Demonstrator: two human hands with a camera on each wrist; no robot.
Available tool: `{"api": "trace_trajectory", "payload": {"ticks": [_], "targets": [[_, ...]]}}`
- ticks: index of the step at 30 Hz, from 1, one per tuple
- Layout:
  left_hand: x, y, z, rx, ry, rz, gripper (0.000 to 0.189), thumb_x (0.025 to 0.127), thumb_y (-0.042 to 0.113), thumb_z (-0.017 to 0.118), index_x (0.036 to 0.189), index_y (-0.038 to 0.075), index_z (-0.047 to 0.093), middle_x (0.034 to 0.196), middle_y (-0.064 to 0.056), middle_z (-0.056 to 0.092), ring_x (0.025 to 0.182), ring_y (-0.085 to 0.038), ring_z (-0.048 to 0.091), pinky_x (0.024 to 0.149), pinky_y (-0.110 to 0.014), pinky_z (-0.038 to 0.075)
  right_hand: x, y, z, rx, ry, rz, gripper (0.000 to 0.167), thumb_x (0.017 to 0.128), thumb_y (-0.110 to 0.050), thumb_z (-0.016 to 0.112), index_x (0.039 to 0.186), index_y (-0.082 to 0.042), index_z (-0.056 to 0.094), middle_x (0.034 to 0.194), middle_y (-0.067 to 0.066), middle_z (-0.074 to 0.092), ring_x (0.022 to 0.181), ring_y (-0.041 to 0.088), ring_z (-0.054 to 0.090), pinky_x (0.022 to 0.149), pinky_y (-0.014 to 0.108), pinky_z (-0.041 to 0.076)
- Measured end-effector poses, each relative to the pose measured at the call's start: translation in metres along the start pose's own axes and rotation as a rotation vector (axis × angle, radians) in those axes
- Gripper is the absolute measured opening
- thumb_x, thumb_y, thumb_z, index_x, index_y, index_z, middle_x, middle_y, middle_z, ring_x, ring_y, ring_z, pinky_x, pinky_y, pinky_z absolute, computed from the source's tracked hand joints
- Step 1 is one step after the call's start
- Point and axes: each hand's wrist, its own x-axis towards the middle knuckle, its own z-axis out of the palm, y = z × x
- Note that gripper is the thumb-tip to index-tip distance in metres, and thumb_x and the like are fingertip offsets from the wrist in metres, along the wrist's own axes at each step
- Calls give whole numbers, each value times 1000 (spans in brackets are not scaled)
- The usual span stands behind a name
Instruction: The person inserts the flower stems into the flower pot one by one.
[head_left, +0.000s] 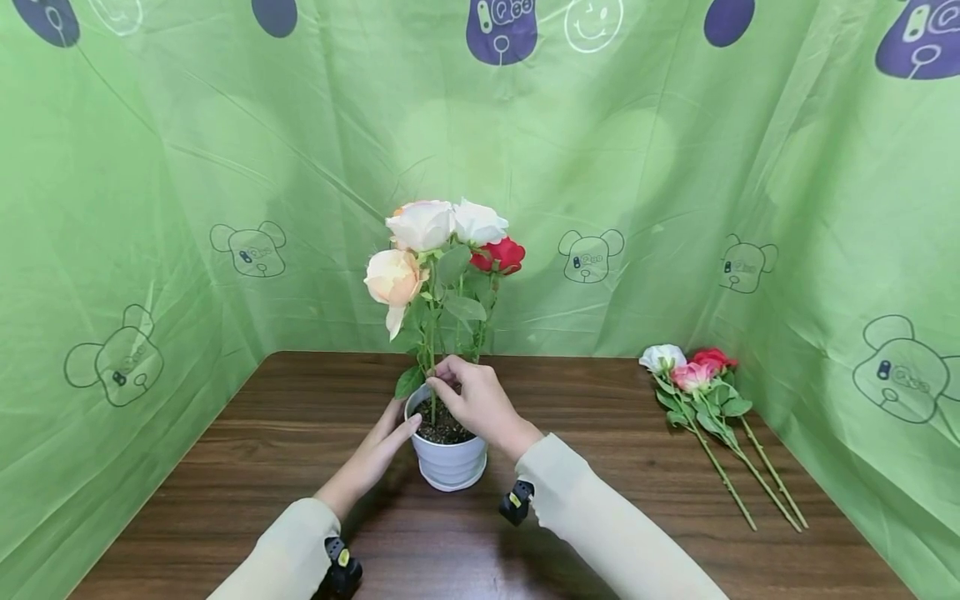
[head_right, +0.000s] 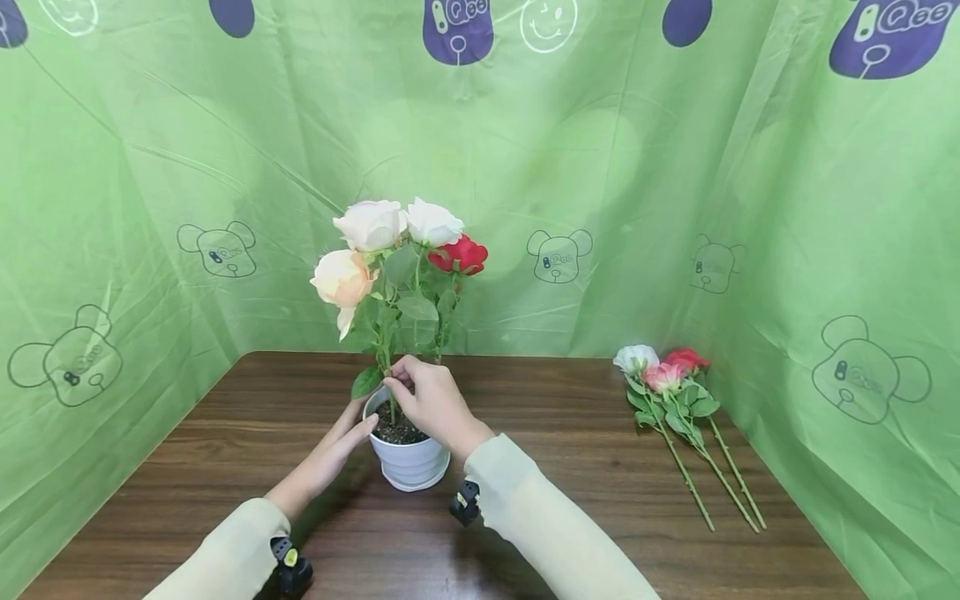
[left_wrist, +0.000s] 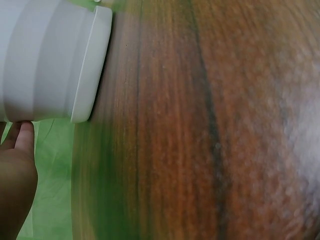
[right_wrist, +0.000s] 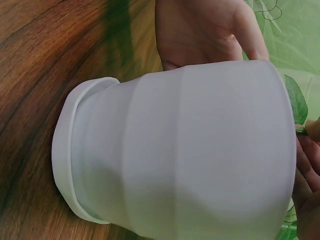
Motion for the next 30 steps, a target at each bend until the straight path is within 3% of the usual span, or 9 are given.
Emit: {"api": "trace_trajectory", "payload": {"ticks": [14, 20, 22, 27, 30], "targets": [[0, 2, -1, -1, -1, -12, 52, 107, 24, 47, 155, 10, 30, 159, -17, 31, 147, -30, 22, 117, -53, 17, 0, 3, 7, -18, 11, 6, 17, 93, -19, 75, 84, -14, 61, 78, -5, 65, 72, 5, 60, 64, 20, 51], [0, 1, -2, 10, -11, 13, 47, 108, 21, 45, 153, 12, 34, 157, -13, 35, 146, -28, 25, 115, -31, 24, -1, 2, 7, 21, 3, 48, 26, 91, -20, 77, 78, -17, 55, 75, -8, 61, 68, 6, 56, 60, 21, 48], [0, 1, -2, 12, -13, 15, 47, 108, 21, 44, 153, 12, 34, 157, -12, 35, 146, -28, 25, 115, -30, 23, -1, 2, 8, 26, 7, 50, 26, 91, -20, 77, 78, -17, 55, 74, -8, 61, 68, 6, 56, 61, 22, 48], [0, 3, -2, 5, -13, -16, 50, 108, 23, 44, 154, 10, 31, 159, -15, 32, 147, -30, 21, 117, -49, 18, -2, 2, 12, 40, 3, 28, 23, 91, -18, 77, 78, -17, 57, 75, -9, 62, 70, 4, 58, 62, 21, 49], [0, 4, -1, -4, -9, -40, 53, 107, 25, 45, 155, 7, 30, 159, -17, 30, 147, -30, 21, 117, -54, 17, -2, 1, 13, 52, -12, 20, 19, 92, -17, 76, 81, -17, 60, 76, -10, 64, 70, 3, 59, 62, 20, 50]]}}
